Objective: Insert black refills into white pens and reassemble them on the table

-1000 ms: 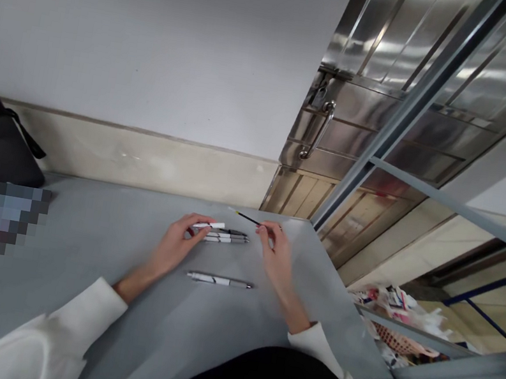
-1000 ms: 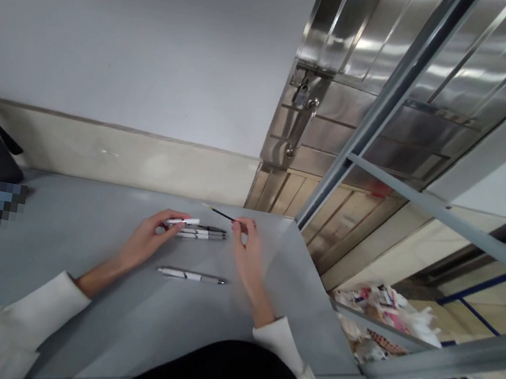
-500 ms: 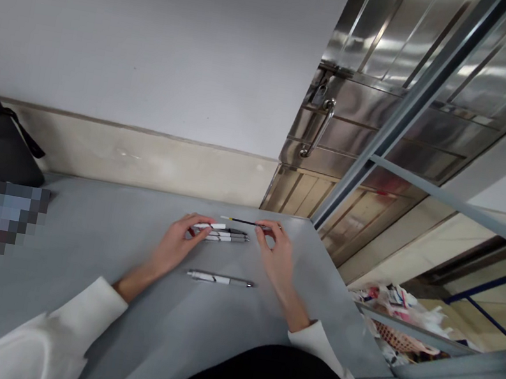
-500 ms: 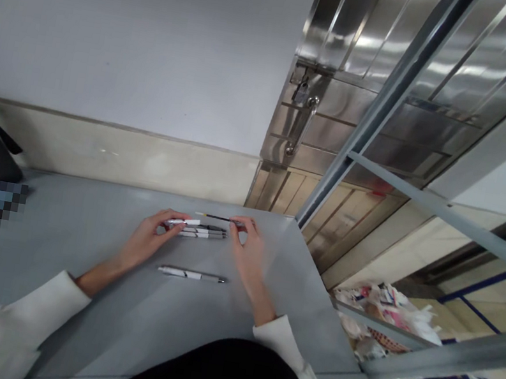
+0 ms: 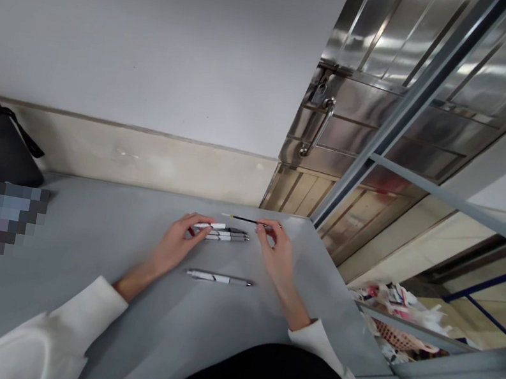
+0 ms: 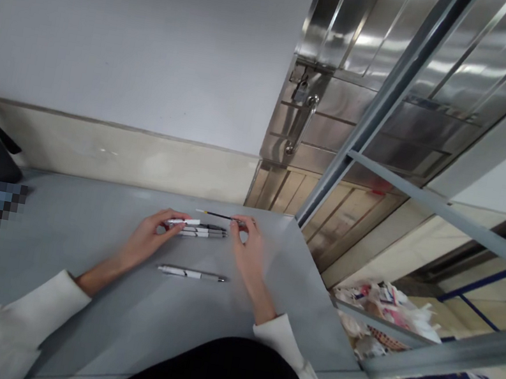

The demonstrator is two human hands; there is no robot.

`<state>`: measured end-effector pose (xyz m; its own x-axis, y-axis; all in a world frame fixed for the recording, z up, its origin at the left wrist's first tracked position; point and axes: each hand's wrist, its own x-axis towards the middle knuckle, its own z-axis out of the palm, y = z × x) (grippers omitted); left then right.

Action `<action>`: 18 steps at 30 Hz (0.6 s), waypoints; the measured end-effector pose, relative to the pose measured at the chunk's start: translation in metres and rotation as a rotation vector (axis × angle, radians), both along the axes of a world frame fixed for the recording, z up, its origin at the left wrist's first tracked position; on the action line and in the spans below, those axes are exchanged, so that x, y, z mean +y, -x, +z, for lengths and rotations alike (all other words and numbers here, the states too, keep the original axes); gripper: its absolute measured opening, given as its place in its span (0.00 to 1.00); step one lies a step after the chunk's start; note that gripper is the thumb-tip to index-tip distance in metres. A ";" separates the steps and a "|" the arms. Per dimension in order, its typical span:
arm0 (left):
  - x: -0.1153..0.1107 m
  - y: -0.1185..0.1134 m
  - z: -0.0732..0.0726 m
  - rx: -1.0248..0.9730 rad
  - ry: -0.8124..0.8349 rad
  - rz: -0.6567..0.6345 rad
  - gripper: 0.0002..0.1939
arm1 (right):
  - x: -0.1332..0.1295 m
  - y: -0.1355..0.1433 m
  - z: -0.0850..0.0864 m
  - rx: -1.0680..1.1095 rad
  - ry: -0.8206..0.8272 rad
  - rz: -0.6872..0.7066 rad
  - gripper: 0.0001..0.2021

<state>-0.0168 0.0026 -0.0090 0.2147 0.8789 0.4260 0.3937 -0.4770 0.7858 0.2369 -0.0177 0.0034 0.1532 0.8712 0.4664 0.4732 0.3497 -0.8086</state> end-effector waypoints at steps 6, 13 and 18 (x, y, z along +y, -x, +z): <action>0.000 0.000 0.000 0.006 -0.010 -0.003 0.13 | 0.002 -0.001 -0.001 0.055 -0.021 0.020 0.15; -0.002 -0.001 0.003 0.015 0.000 -0.002 0.14 | 0.003 -0.002 -0.002 0.170 0.039 0.058 0.20; -0.002 -0.001 0.005 0.009 0.002 -0.009 0.14 | 0.003 -0.004 -0.002 0.207 0.044 0.063 0.24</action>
<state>-0.0155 0.0003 -0.0044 0.2261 0.8778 0.4224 0.3964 -0.4790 0.7832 0.2410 -0.0143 0.0015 0.1865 0.9010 0.3916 0.2739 0.3351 -0.9015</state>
